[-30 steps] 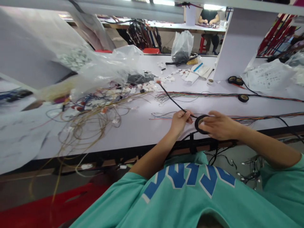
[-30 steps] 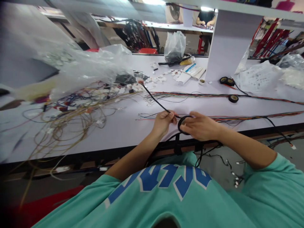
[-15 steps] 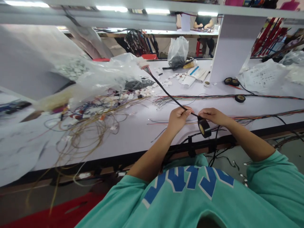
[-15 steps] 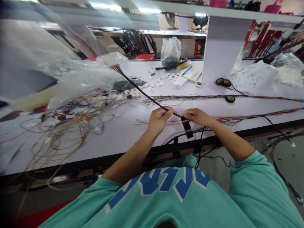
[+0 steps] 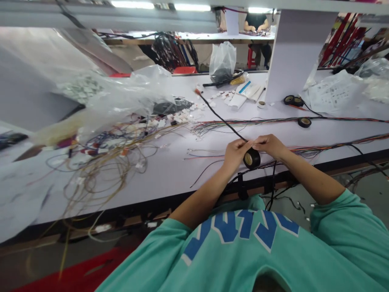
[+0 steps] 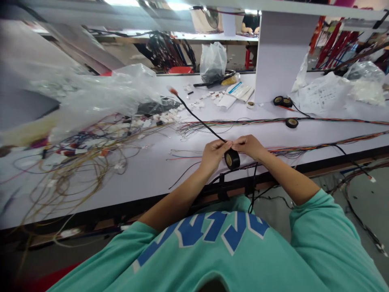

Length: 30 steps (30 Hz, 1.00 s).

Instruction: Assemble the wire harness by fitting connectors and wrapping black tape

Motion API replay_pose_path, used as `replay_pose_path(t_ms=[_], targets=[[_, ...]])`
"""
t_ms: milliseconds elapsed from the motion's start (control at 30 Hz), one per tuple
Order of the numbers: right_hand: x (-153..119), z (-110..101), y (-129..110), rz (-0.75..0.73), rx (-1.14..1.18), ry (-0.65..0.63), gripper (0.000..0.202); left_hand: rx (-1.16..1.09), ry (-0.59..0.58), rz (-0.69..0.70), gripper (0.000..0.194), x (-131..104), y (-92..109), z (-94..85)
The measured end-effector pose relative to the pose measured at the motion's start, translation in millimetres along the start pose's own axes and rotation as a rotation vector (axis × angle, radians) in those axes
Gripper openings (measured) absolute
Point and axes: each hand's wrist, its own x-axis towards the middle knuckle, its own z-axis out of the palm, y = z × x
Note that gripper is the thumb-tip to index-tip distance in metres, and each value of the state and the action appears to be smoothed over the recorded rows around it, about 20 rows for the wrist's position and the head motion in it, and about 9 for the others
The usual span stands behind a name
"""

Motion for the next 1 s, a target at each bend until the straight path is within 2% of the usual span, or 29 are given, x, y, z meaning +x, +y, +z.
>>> replay_pose_path(t_ms=[67, 100, 167, 233, 300, 367, 400, 500, 633, 733, 867, 1000], targets=[[-4, -5, -2, -0.038, -0.163, 0.059, 0.023, -0.039, 0.019, -0.053, 0.031, 2, -1, 0.2], [-7, -8, -3, -0.115, -0.280, 0.099, 0.023, -0.072, 0.021, -0.093, 0.032, 2, -1, 0.2], [-19, -12, -6, -0.376, -0.574, 0.114, 0.029, -0.135, 0.019, -0.188, 0.034, 3, 2, 0.3], [-34, -10, -9, -0.698, -0.892, 0.007, 0.041, -0.186, 0.006, -0.270, 0.037, 3, 7, 0.1], [-49, -3, -10, -0.946, -1.180, -0.132, 0.040, -0.210, -0.009, -0.303, 0.039, 1, 11, -0.7], [-59, 4, -12, -1.070, -1.382, -0.192, 0.033, -0.211, -0.018, -0.306, 0.041, 0, 14, -2.1], [-62, 6, -13, -1.085, -1.435, -0.208, 0.030, -0.206, -0.021, -0.308, 0.041, 0, 15, -3.1], [-62, 3, -19, -0.953, -1.404, -0.258, 0.027, -0.217, -0.059, -0.329, 0.042, 1, 15, -5.6], [-47, -14, -30, -0.493, -1.279, -0.187, 0.046, -0.224, -0.097, -0.283, 0.037, 0, 11, -1.3], [-30, -22, -32, -0.213, -1.229, -0.160, 0.042, -0.139, -0.079, -0.195, 0.027, -2, 8, 8.6], [-13, -24, -30, -0.108, -1.054, -0.187, 0.036, -0.098, -0.086, -0.202, 0.021, -2, 9, 19.1], [-9, -22, -29, -0.004, -0.978, -0.149, 0.038, -0.138, -0.104, -0.257, 0.026, -1, 11, 22.9]])
